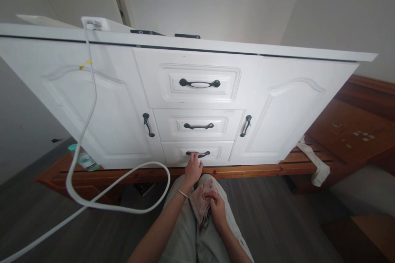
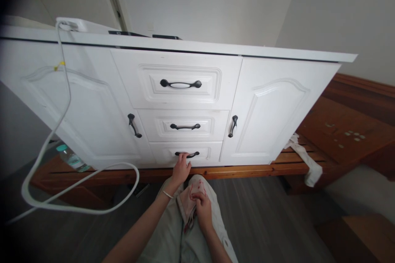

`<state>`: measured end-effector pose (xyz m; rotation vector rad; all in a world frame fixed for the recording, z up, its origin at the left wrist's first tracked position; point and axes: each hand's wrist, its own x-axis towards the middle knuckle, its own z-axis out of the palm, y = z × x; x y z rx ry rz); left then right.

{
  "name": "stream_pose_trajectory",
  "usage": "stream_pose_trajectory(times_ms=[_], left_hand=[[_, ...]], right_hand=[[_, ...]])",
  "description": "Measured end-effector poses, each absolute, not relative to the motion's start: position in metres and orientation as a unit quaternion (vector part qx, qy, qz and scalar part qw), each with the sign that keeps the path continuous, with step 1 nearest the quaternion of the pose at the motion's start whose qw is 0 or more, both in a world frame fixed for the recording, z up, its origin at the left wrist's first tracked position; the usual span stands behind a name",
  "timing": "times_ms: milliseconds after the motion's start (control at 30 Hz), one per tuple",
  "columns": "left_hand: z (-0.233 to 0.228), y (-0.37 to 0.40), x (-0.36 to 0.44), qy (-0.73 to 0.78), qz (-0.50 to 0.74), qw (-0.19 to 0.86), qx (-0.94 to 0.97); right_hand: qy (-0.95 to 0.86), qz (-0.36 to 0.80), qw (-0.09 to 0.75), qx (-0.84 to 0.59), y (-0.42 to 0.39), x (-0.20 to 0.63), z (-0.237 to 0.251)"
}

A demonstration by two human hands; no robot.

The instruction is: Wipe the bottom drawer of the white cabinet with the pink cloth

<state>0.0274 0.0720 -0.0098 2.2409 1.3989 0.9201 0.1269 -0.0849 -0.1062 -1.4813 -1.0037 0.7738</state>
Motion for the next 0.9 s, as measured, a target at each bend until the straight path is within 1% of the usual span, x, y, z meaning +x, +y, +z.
stream_pose_trajectory(times_ms=[200, 333, 533, 667, 900], left_hand=[[-0.006, 0.071, 0.022, 0.482, 0.312, 0.190, 0.797], [-0.007, 0.055, 0.019, 0.492, 0.332, 0.212, 0.776], [-0.022, -0.005, 0.004, 0.478, 0.370, 0.260, 0.753], [-0.024, -0.046, -0.011, 0.474, 0.381, 0.288, 0.740], [-0.011, -0.100, -0.036, 0.486, 0.329, 0.370, 0.720]], right_hand=[[-0.424, 0.333, 0.564, -0.626, -0.088, 0.127, -0.098], [-0.421, 0.331, 0.564, -0.628, -0.089, 0.127, -0.096], [-0.427, 0.345, 0.552, -0.628, -0.088, 0.129, -0.091], [-0.431, 0.383, 0.553, -0.601, -0.096, 0.131, -0.082], [-0.404, 0.439, 0.538, -0.595, -0.158, 0.133, -0.059]])
